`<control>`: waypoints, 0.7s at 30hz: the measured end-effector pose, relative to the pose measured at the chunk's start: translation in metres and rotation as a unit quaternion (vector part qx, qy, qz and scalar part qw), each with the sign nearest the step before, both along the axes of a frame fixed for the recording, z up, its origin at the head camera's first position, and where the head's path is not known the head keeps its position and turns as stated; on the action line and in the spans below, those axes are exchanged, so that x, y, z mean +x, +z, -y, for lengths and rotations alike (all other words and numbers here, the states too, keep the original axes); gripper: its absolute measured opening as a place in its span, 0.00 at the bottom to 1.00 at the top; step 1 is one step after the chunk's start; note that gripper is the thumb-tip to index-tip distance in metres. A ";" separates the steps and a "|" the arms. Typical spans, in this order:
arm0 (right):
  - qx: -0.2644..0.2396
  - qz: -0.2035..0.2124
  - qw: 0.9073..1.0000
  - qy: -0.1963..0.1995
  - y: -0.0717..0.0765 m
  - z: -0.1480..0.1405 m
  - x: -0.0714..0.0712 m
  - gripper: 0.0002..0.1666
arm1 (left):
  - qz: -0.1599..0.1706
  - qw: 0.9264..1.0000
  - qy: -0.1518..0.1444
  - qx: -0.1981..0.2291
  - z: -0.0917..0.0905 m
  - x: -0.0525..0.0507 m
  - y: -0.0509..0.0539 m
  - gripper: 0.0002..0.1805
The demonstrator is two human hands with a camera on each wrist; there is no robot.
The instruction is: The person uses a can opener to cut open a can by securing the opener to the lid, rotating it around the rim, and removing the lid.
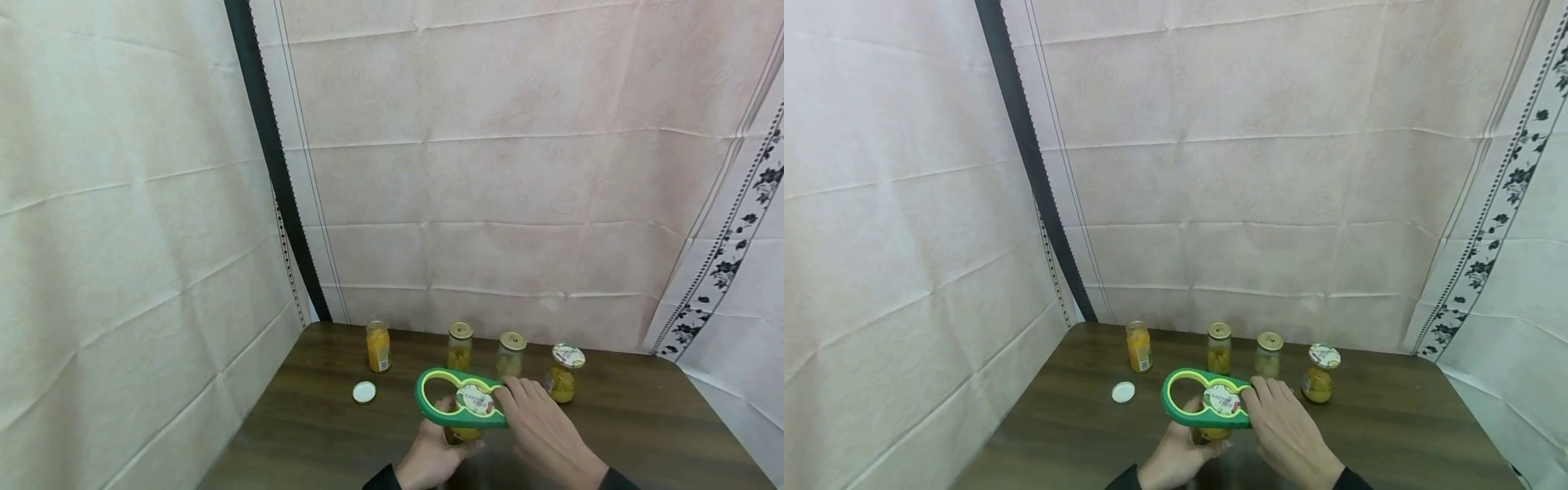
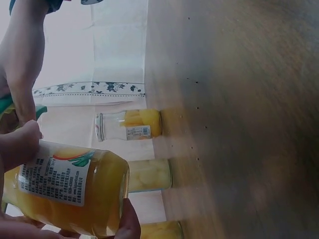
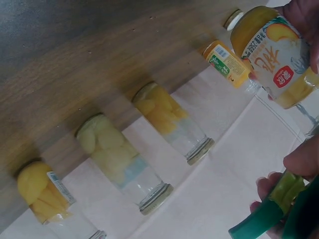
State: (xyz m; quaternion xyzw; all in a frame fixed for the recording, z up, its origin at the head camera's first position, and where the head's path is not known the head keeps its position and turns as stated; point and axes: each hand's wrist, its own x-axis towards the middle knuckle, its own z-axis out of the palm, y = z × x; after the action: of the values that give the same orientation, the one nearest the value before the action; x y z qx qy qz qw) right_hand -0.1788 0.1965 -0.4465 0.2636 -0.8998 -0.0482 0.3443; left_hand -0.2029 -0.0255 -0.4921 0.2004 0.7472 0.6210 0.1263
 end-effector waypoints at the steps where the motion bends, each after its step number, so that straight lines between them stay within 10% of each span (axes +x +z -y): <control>1: 0.000 0.000 1.000 -0.002 0.000 0.000 0.000 0.29 | -0.005 1.000 -0.001 -0.002 0.000 0.000 0.000 0.34; 13: -0.080 0.161 0.981 -0.073 -0.008 0.014 0.010 0.33 | -0.002 0.999 0.044 0.002 -0.012 -0.001 -0.020 0.36; 21: -0.062 0.138 0.986 -0.075 -0.016 0.018 0.008 0.25 | 0.039 0.998 -0.012 0.057 -0.008 -0.001 -0.027 0.27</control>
State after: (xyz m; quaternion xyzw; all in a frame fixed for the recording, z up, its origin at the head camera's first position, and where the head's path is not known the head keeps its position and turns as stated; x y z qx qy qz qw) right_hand -0.1708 0.1787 -0.4626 0.1780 -0.9571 0.0187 0.2278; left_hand -0.2038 -0.0172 -0.5195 0.1915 0.7026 0.6686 0.1509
